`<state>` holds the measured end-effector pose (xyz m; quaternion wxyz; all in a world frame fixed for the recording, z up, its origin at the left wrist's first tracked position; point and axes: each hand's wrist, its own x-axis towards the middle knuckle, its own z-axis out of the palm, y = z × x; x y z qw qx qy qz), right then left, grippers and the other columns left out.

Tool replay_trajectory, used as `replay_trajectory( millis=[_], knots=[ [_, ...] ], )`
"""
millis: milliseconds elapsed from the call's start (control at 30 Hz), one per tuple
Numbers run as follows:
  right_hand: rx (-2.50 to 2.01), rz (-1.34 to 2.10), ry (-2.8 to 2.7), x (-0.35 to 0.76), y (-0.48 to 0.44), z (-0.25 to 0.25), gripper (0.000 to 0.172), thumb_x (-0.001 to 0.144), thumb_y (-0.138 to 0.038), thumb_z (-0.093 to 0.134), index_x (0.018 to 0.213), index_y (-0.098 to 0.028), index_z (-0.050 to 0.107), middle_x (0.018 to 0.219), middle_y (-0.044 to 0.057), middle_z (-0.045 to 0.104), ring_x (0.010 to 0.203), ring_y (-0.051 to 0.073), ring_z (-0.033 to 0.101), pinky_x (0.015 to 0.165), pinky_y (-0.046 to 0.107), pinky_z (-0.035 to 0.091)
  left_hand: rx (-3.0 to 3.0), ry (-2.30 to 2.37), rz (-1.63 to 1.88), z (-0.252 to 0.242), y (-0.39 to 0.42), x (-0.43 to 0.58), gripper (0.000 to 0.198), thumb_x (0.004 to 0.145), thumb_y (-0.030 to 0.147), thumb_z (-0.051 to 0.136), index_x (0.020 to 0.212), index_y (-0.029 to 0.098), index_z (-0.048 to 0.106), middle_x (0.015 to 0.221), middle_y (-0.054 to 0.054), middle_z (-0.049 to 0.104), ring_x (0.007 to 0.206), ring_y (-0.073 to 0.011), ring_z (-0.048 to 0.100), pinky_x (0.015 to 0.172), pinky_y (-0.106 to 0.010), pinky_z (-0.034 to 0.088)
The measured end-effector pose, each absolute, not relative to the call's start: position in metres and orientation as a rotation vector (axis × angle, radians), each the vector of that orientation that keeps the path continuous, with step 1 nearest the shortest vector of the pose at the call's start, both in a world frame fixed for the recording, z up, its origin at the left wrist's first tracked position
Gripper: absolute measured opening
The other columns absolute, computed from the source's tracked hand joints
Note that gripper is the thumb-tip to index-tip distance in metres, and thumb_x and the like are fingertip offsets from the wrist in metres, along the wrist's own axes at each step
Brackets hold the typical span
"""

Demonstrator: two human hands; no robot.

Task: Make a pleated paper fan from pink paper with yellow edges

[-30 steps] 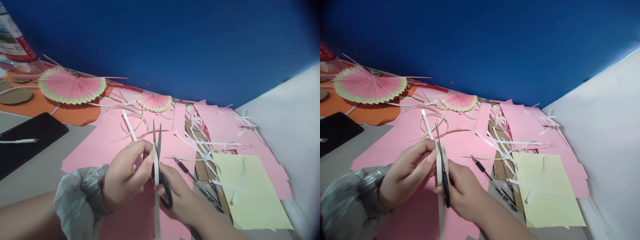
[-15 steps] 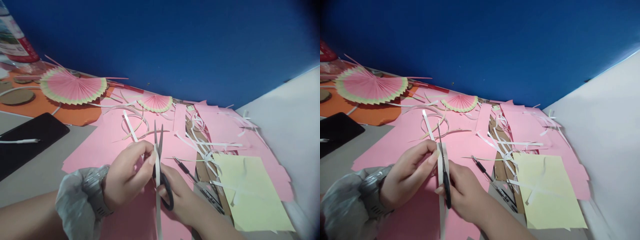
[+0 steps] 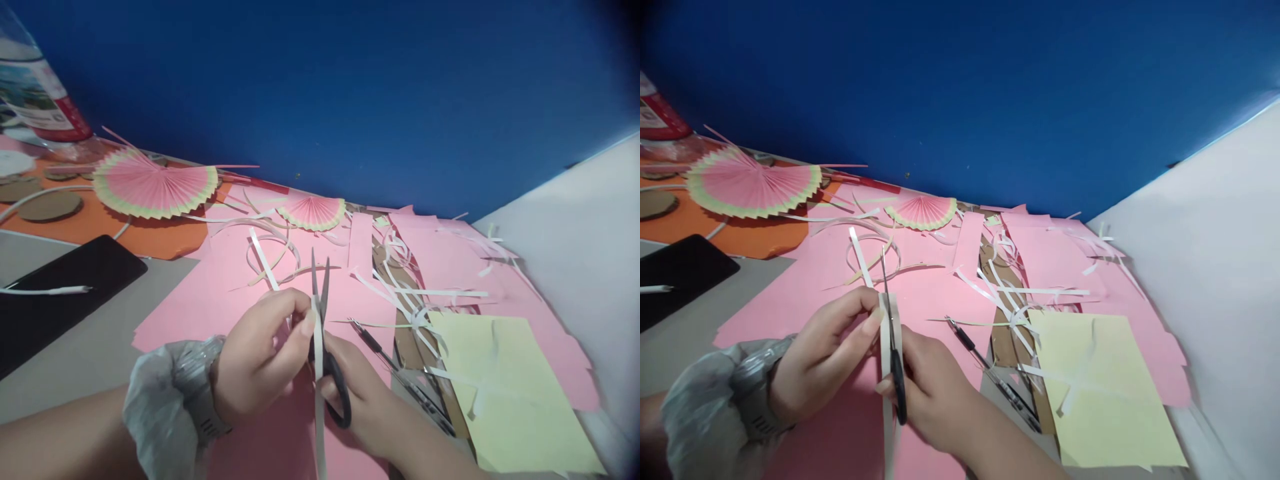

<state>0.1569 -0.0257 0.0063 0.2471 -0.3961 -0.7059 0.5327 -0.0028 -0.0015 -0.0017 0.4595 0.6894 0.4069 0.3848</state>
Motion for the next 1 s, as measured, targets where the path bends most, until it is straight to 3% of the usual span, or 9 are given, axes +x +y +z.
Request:
replay_trajectory(
  millis=[167, 333, 600, 867, 1000],
  knots=[
    [-1.08, 1.448, -1.93, 0.1575, -0.0253, 0.0072, 0.045, 0.09, -0.056, 0.032, 0.111, -0.022, 0.052, 0.085, 0.001, 0.052, 0.071, 0.014, 0.044, 0.068, 0.024, 0.04, 1.666, 1.007, 0.95, -0.0026, -0.0024, -0.0033, 0.017, 0.091, 0.022, 0.038, 0.075, 0.021, 0.044, 0.066, 0.006, 0.044, 0.059, -0.0075, 0.042, 0.058, -0.02, 0.036],
    [-1.084, 1.452, -1.923, 0.1577, -0.0256, 0.0042, 0.051, 0.087, -0.06, 0.03, 0.112, -0.021, 0.051, 0.087, 0.002, 0.055, 0.072, 0.015, 0.043, 0.067, 0.025, 0.04, 1.665, 0.982, 0.94, -0.0032, -0.0023, -0.0037, 0.017, 0.092, 0.023, 0.039, 0.076, 0.021, 0.044, 0.066, 0.006, 0.044, 0.058, -0.0073, 0.041, 0.055, -0.019, 0.036],
    [-1.091, 1.492, -1.904, 0.1589, -0.0274, 0.003, 0.05, 0.087, -0.061, 0.03, 0.116, -0.024, 0.05, 0.087, 0.001, 0.055, 0.075, 0.015, 0.047, 0.072, 0.026, 0.04, 1.669, 0.999, 0.935, -0.0032, -0.0019, -0.0033, 0.019, 0.092, 0.023, 0.037, 0.074, 0.02, 0.043, 0.063, 0.006, 0.043, 0.056, -0.0076, 0.041, 0.055, -0.021, 0.036],
    [-1.098, 1.465, -1.919, 0.1582, -0.0253, 0.003, 0.055, 0.085, -0.065, 0.027, 0.103, -0.02, 0.052, 0.086, 0.002, 0.054, 0.075, 0.016, 0.046, 0.071, 0.027, 0.041, 1.681, 0.973, 0.919, -0.002, -0.0018, -0.0041, 0.018, 0.092, 0.022, 0.038, 0.075, 0.02, 0.043, 0.066, 0.005, 0.044, 0.057, -0.0078, 0.042, 0.055, -0.021, 0.037],
    [-1.097, 1.49, -1.906, 0.1589, -0.0248, 0.0039, 0.052, 0.086, -0.063, 0.029, 0.106, -0.022, 0.051, 0.091, 0.002, 0.055, 0.077, 0.016, 0.046, 0.073, 0.026, 0.041, 1.708, 0.993, 0.939, -0.0017, -0.0008, -0.0035, 0.018, 0.091, 0.021, 0.038, 0.074, 0.02, 0.043, 0.064, 0.005, 0.044, 0.059, -0.0085, 0.042, 0.058, -0.022, 0.036]
  ],
)
